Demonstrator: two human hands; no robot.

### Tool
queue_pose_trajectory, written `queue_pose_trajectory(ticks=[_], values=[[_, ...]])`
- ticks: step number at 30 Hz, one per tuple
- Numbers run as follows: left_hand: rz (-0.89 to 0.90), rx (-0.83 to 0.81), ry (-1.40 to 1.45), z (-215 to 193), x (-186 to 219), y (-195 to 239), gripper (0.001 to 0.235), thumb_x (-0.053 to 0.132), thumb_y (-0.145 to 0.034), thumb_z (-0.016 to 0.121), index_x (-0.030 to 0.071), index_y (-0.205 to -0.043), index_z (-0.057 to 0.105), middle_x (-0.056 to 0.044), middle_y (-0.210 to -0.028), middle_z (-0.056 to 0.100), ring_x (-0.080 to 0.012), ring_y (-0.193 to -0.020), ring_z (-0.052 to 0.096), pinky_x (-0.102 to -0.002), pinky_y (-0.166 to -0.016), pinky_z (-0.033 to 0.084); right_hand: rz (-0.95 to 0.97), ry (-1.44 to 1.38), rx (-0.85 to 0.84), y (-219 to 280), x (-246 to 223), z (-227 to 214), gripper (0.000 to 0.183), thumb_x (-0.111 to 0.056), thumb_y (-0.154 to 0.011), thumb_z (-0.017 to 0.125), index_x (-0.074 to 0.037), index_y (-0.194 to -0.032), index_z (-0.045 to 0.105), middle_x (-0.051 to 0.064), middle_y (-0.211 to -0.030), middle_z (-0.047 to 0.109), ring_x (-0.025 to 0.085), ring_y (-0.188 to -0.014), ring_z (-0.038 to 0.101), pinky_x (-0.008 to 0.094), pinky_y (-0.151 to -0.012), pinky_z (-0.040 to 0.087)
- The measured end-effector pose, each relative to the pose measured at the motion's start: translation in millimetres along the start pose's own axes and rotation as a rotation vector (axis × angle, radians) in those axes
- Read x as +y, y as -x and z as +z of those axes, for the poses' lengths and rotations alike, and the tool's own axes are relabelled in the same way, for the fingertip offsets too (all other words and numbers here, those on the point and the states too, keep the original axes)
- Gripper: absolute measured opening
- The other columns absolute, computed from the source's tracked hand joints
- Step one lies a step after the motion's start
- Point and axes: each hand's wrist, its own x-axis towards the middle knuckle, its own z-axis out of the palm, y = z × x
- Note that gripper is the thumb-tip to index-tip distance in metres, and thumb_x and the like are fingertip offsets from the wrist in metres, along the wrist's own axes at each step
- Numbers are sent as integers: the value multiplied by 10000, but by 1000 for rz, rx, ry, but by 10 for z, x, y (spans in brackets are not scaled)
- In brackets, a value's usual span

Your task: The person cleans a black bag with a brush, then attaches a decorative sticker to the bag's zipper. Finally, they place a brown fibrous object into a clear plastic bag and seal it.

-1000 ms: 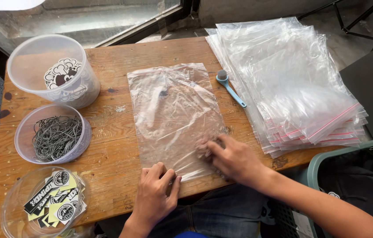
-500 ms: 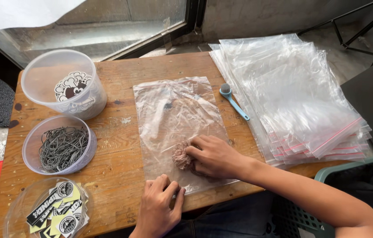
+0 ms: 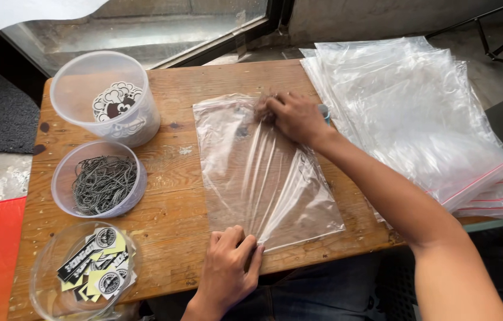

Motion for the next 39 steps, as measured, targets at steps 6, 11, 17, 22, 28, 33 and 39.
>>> queue_pose_trajectory(ticks=[6,11,17,22,28,33,39], values=[[11,-7,7,-12,-6,4,205,194,-913,645,110,-772,523,-60,-785,493,-248,-735,509,-386,-705,378,102,230,-136,-344,272,182,362,-140,-950,567,-184,-1309,577,123,-1077,647,304,-846,627,410,-666,525],[30,9,11,-43,-9,9,209,180,-913,646,102,-762,524,-63,-772,481,-249,-730,500,-386,-711,381,195,377,-122,-570,125,1,313,-71,-940,588,-156,-1240,561,131,-1081,620,320,-872,634,416,-675,544],[-33,5,59,-46,2,-9,198,192,-906,665,108,-763,557,-41,-775,510,-210,-707,507,-354,-703,390,-80,-712,-64,-320,-1129,-510,230,27,-746,462,-43,-872,642,161,-837,677,344,-724,636,456,-639,531],[-43,24,68,-59,29,-35,214,192,-904,661,106,-729,573,-87,-741,524,-309,-698,525,-425,-691,388,-579,-355,27,68,-1660,-488,210,-202,-851,614,-191,-1054,563,67,-1037,580,259,-843,533,407,-697,418],[-69,-28,85,-40,0,-3,202,201,-908,658,111,-754,563,-41,-767,507,-238,-706,508,-380,-704,363,-412,-369,97,-471,-1238,13,325,-85,-756,587,-122,-1078,579,131,-983,601,304,-833,528,462,-656,455],[-84,-44,108,-37,-9,12,197,206,-909,656,116,-760,563,-30,-767,503,-228,-718,511,-378,-718,368,-225,-266,134,-911,-822,343,312,-87,-834,580,-147,-1138,616,123,-1062,647,299,-819,573,415,-556,474],[-144,-110,216,-117,-43,15,116,225,-894,675,139,-832,628,-3,-802,548,-215,-740,552,-361,-766,389,10,25,97,-1272,-606,561,327,-112,-943,611,-144,-1264,554,161,-1070,593,303,-884,585,407,-670,539]])
